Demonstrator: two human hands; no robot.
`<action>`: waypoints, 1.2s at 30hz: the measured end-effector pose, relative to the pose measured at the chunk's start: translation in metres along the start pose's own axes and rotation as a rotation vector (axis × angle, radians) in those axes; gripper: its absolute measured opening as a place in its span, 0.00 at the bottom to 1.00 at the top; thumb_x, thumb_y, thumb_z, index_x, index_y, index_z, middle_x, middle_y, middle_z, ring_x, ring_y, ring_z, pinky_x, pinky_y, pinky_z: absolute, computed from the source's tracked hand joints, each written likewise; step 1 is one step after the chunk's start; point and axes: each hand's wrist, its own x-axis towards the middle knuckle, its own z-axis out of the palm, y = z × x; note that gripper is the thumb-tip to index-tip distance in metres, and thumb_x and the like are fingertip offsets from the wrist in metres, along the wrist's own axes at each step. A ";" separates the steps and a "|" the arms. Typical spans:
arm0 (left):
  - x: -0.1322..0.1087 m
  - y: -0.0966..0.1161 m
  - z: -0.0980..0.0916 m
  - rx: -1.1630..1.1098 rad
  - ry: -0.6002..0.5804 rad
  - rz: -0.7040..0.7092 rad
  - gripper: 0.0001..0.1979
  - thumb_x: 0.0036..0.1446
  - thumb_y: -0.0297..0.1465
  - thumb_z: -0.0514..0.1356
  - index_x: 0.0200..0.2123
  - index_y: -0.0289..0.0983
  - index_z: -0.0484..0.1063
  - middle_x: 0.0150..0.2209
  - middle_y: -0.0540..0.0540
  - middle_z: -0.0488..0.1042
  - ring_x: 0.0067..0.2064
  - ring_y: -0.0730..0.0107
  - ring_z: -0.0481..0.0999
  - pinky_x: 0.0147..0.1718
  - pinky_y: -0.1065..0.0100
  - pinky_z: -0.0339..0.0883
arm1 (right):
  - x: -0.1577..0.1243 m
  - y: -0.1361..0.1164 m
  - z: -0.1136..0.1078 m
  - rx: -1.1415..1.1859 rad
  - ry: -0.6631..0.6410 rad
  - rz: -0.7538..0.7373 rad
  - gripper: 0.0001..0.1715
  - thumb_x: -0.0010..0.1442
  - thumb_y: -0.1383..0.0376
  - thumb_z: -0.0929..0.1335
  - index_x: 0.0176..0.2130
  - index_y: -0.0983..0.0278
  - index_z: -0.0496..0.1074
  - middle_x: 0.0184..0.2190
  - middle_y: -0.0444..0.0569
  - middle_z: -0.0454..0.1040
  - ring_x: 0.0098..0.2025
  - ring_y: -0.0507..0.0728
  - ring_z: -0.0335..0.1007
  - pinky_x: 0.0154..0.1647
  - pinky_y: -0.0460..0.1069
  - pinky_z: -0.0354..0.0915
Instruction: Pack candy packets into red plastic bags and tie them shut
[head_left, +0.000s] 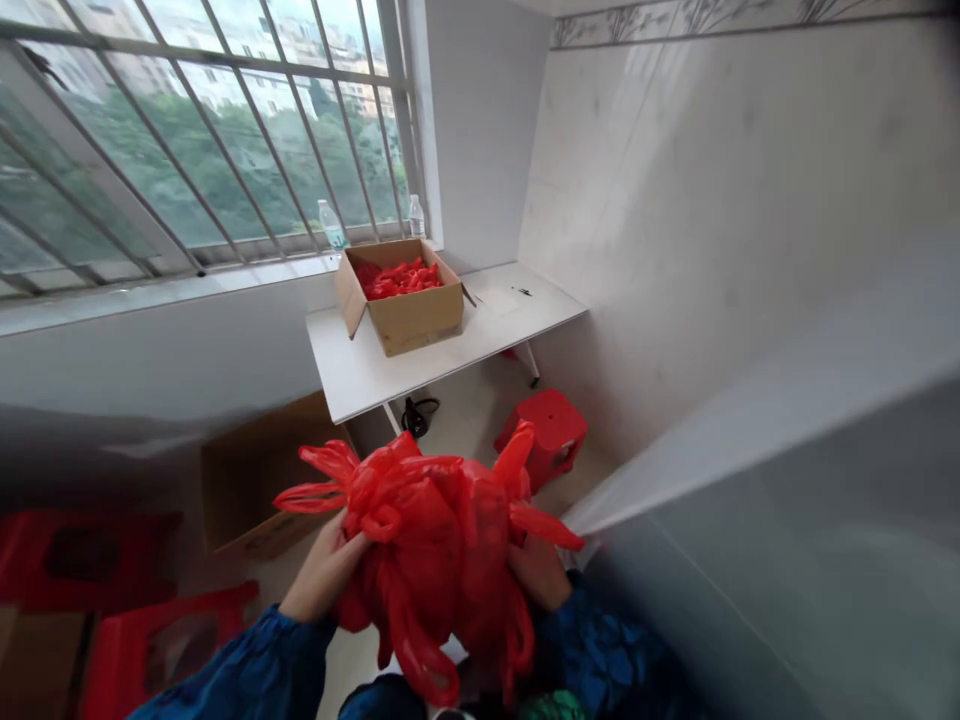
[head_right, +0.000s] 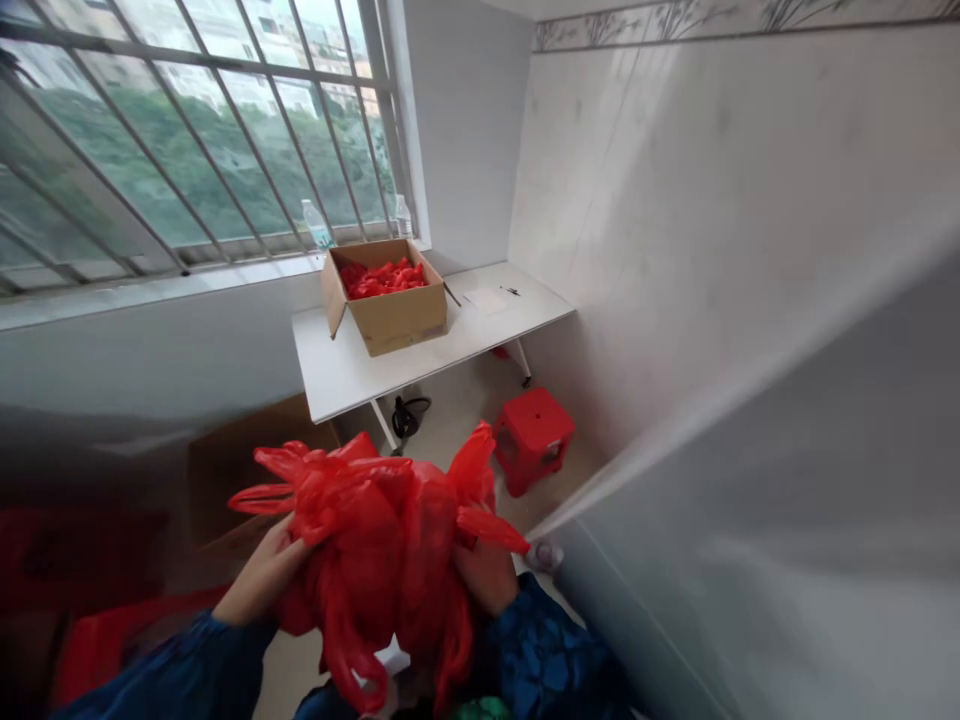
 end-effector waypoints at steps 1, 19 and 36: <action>0.023 0.003 0.003 -0.043 -0.046 -0.017 0.35 0.34 0.57 0.72 0.37 0.33 0.79 0.38 0.37 0.83 0.43 0.44 0.81 0.47 0.54 0.76 | 0.016 -0.001 0.000 0.008 0.019 0.011 0.11 0.57 0.60 0.68 0.38 0.58 0.79 0.44 0.55 0.80 0.50 0.71 0.72 0.56 0.64 0.64; 0.494 0.154 0.152 -0.228 -0.865 0.022 0.21 0.45 0.34 0.71 0.44 0.34 0.77 0.45 0.41 0.81 0.51 0.48 0.78 0.52 0.57 0.72 | 0.374 0.049 -0.089 -0.262 0.757 0.266 0.35 0.54 0.41 0.65 0.51 0.61 0.74 0.55 0.61 0.72 0.63 0.74 0.61 0.66 0.68 0.54; 0.990 0.210 0.248 0.086 -0.131 -0.267 0.16 0.66 0.36 0.60 0.53 0.34 0.70 0.49 0.41 0.75 0.45 0.63 0.78 0.43 0.57 0.76 | 1.008 0.051 -0.208 -0.480 0.468 0.021 0.41 0.55 0.60 0.68 0.65 0.60 0.57 0.60 0.54 0.69 0.56 0.65 0.71 0.53 0.56 0.67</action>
